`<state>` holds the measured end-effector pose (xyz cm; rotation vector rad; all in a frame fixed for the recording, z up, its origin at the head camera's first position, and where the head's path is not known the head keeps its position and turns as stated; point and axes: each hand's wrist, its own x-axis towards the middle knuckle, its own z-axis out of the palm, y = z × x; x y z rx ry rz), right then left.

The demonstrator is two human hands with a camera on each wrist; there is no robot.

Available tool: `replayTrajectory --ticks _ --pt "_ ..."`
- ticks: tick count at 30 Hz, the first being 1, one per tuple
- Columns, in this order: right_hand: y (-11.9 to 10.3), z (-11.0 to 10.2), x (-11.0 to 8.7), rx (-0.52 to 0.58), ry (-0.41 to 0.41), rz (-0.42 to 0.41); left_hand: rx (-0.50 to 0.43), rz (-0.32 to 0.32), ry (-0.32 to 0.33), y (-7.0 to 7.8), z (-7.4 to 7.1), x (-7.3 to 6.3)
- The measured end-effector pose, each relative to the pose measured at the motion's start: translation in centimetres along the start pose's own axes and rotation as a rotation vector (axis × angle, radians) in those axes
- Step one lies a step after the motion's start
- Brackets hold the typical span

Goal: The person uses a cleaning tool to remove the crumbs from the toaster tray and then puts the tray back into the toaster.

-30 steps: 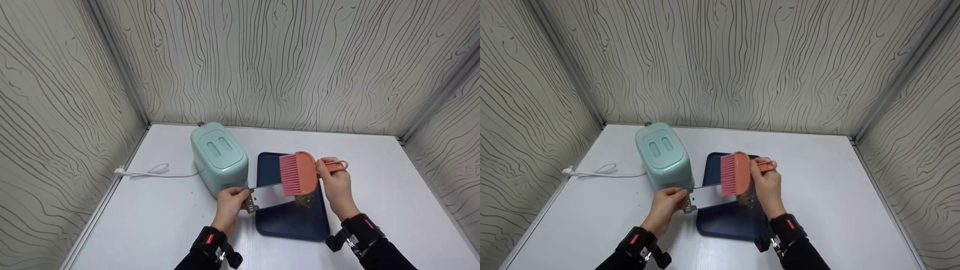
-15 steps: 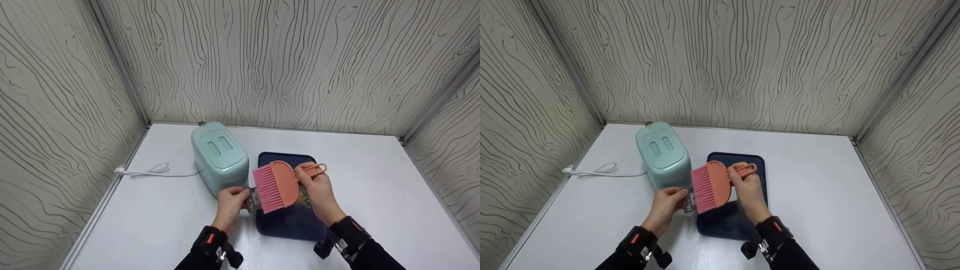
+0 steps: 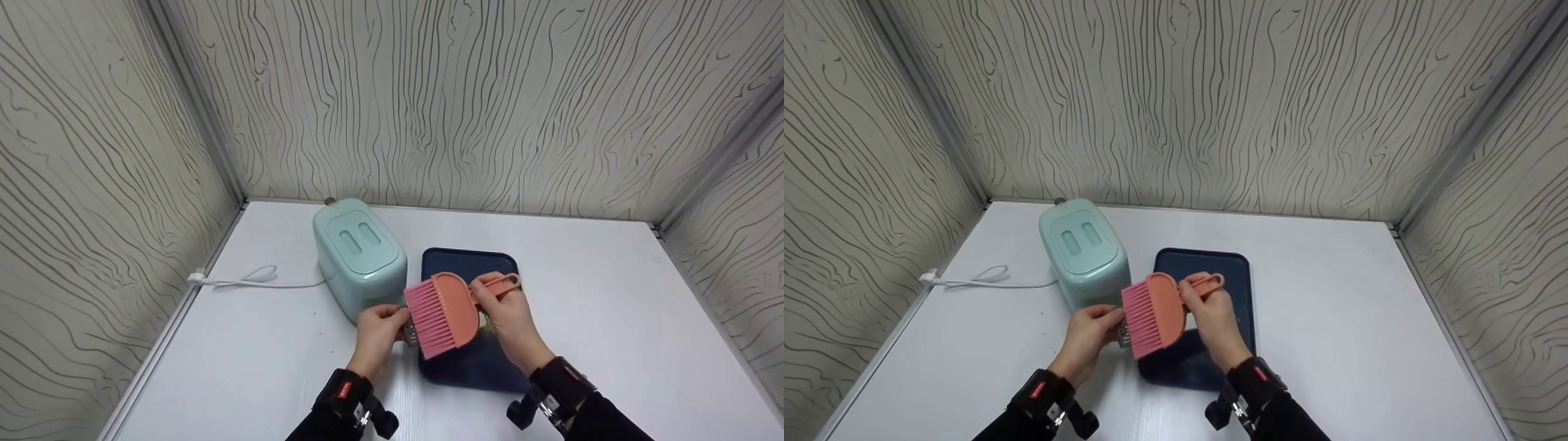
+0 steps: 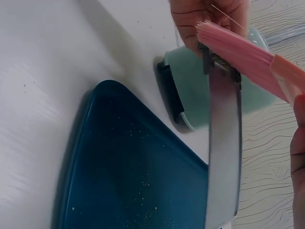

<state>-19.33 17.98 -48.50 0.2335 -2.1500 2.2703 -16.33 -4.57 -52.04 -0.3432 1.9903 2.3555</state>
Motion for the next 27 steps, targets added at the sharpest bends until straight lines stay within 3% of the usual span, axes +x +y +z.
replayTrajectory --ticks 15,27 --pt "0.7 -0.6 -0.1 -0.201 0.008 -0.061 -0.022 0.002 0.005 -0.2 0.1 -0.2" --pt "0.7 -2.5 0.0 -0.345 0.080 -0.033 -0.026 -0.006 0.007 -0.4 -0.1 0.1"
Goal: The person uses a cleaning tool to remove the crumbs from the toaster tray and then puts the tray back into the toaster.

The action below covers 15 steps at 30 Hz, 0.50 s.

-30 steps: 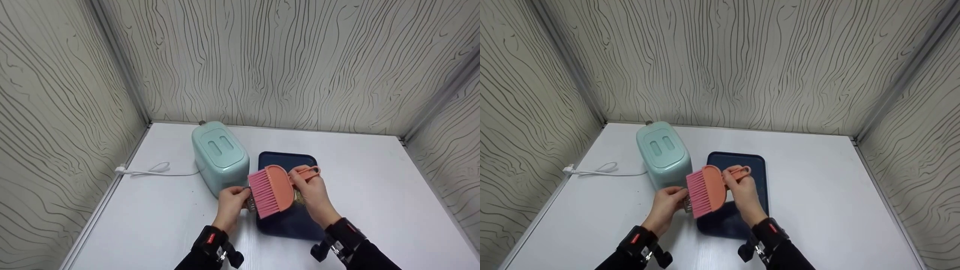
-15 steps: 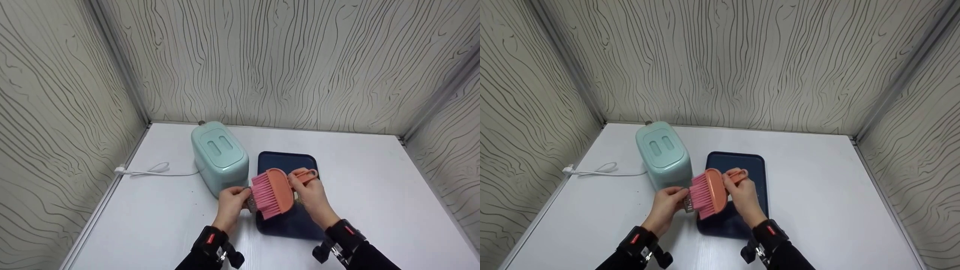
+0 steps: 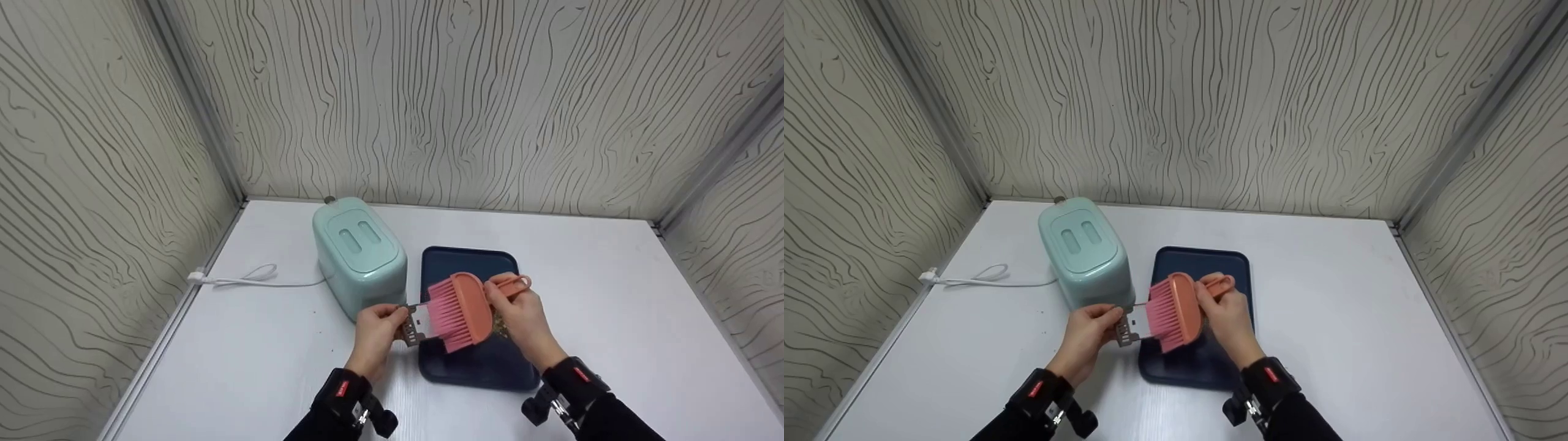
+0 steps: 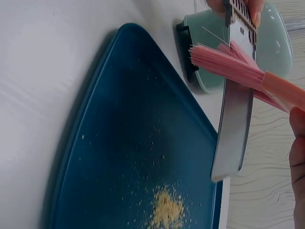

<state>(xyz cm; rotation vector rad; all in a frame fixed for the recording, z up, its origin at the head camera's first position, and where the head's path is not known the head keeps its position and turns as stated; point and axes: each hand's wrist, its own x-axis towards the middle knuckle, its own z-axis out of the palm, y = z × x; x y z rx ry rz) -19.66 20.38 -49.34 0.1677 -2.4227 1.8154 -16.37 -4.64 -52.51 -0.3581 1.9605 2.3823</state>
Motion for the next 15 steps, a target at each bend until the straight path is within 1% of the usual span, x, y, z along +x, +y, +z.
replayTrajectory --ticks 7,11,15 --pt "0.9 -2.0 0.0 -0.061 0.070 0.001 0.006 -0.001 -0.003 0.0 -0.2 0.1" --pt "1.6 -3.1 0.1 -0.131 0.122 -0.005 0.032 0.009 -0.002 0.0 -0.3 0.0" --pt "2.4 -4.1 0.2 -0.178 0.158 -0.016 0.045 0.020 0.003 0.0 -0.3 0.0"
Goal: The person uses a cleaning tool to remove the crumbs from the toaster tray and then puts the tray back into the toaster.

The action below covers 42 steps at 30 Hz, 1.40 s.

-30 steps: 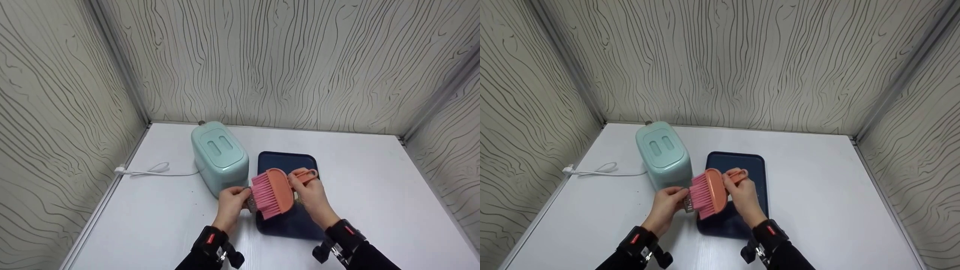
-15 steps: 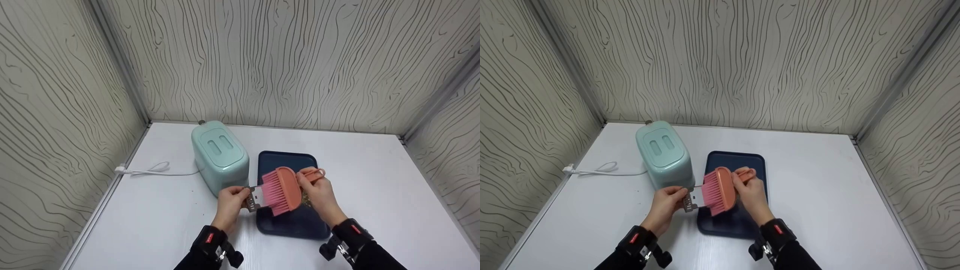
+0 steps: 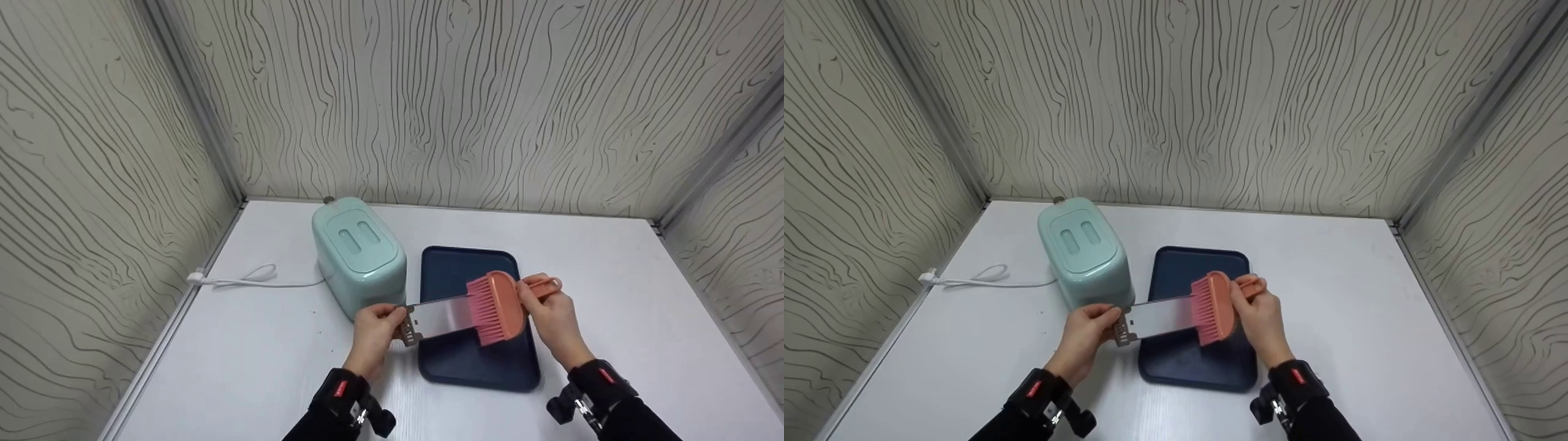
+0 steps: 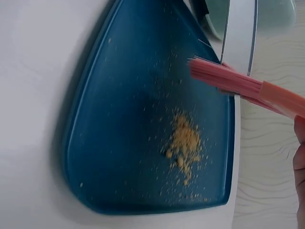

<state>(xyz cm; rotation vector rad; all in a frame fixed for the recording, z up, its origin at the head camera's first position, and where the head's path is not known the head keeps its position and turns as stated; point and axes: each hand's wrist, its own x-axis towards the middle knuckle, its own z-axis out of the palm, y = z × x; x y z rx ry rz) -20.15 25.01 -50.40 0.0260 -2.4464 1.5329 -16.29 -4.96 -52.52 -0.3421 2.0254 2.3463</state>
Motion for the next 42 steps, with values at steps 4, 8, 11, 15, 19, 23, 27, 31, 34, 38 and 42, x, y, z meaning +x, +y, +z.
replayTrajectory --ticks 4,8,11,15,19,23,27,31,34,38,42 --pt "0.6 -0.6 0.1 -0.023 0.010 0.006 0.003 0.003 0.003 0.0 0.1 0.0" --pt "0.8 -0.8 0.1 -0.036 -0.002 0.015 0.003 -0.004 0.002 -0.1 0.2 0.0" --pt "0.8 -0.9 0.2 -0.040 0.001 0.023 -0.009 -0.007 0.000 0.0 0.2 0.0" --pt "0.8 -1.0 0.2 -0.049 0.017 0.027 -0.019 0.004 -0.001 0.0 0.2 0.0" --pt "0.9 -0.9 0.1 -0.046 0.027 0.029 -0.016 0.009 0.004 -0.1 0.2 0.0" --pt "1.1 -1.1 0.2 -0.053 0.031 0.048 -0.010 -0.005 0.006 0.0 0.1 0.0" --pt "1.5 -1.5 0.3 -0.087 0.043 0.073 -0.005 -0.012 0.018 0.1 -0.1 0.1" --pt "1.9 -1.8 0.3 -0.068 0.083 0.102 -0.014 -0.002 0.030 0.2 -0.1 0.0" --pt "2.0 -1.9 0.3 -0.047 0.094 0.112 -0.021 -0.001 0.036 0.3 0.0 0.0" --pt "1.7 -1.7 0.4 -0.024 0.094 0.120 -0.014 -0.007 0.045 0.2 0.0 0.0" --pt "1.0 -1.6 0.6 0.014 0.142 0.150 -0.003 -0.002 0.049 0.1 0.1 0.1"
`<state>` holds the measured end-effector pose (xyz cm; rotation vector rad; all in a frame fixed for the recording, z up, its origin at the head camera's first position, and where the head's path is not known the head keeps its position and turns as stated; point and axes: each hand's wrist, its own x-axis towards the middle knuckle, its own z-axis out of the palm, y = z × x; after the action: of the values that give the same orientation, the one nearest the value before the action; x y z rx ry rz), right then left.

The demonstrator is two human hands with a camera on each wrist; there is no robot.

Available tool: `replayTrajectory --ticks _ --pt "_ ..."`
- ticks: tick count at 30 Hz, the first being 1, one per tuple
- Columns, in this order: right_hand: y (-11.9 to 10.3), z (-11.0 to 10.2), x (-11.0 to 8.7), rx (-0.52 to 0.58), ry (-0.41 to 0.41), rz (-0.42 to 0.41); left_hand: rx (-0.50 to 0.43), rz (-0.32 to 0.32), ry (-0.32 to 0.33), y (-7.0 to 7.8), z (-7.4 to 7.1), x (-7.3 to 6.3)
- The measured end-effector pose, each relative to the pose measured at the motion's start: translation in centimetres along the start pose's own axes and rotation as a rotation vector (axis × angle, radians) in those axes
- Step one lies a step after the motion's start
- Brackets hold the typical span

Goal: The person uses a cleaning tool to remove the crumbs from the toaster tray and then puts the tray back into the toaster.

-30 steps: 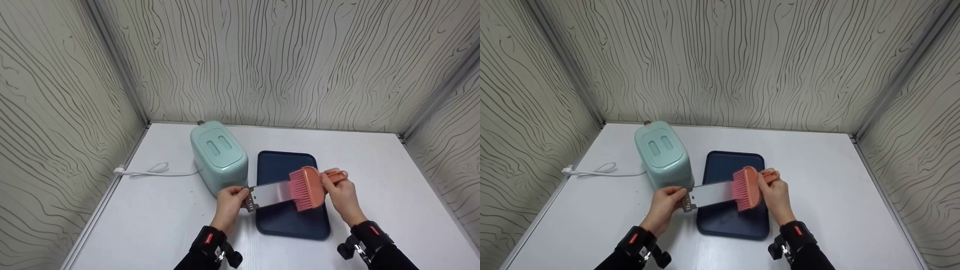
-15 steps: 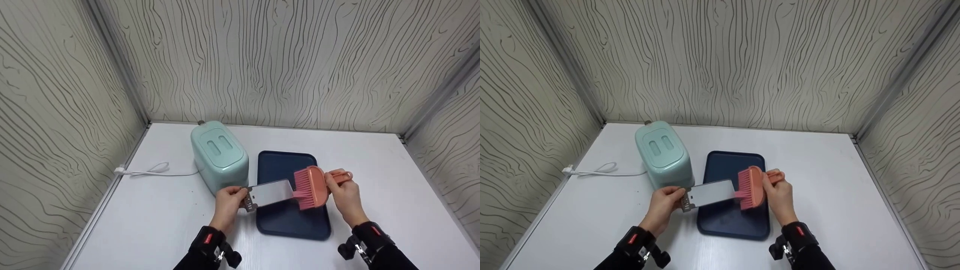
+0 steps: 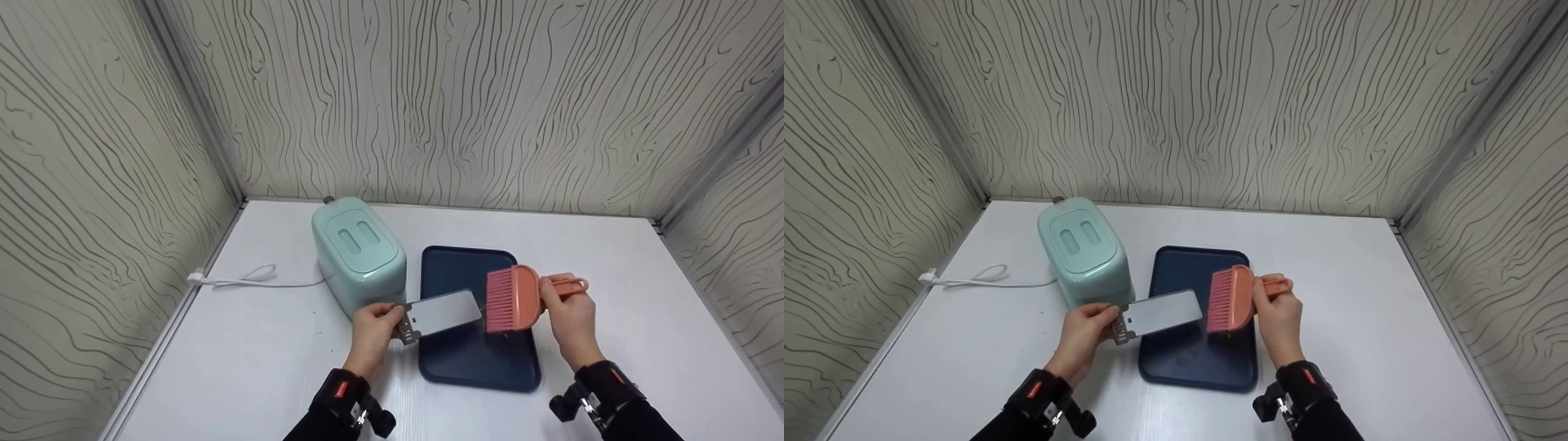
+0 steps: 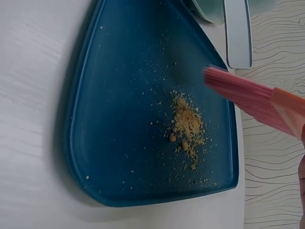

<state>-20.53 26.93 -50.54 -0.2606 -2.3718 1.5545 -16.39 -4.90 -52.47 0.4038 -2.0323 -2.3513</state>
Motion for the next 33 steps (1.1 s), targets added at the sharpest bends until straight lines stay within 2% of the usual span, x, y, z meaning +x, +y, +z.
replayTrajectory --ticks 6,9,12,17,22,28,33 --pt "-1.3 0.8 0.0 0.194 0.040 0.066 0.017 0.019 -0.001 0.0 0.1 -0.1" --pt "-1.9 1.6 0.0 0.318 0.044 0.073 0.022 0.025 -0.002 0.0 0.2 -0.2" --pt "-2.3 2.3 -0.2 0.385 0.042 0.053 0.014 0.018 -0.002 0.1 0.3 -0.3" --pt "-2.2 3.1 -0.4 0.339 0.028 0.026 0.007 0.013 -0.008 0.2 0.4 -0.4" --pt "-1.7 3.2 -0.6 0.314 0.013 0.051 0.029 0.040 -0.011 0.1 0.5 -0.3" --pt "-1.2 3.1 -0.7 0.278 0.011 0.076 0.021 0.040 -0.014 0.1 0.4 -0.3" --pt "-0.9 2.8 -0.7 0.332 0.011 0.096 0.005 0.030 -0.015 0.3 0.2 -0.2"
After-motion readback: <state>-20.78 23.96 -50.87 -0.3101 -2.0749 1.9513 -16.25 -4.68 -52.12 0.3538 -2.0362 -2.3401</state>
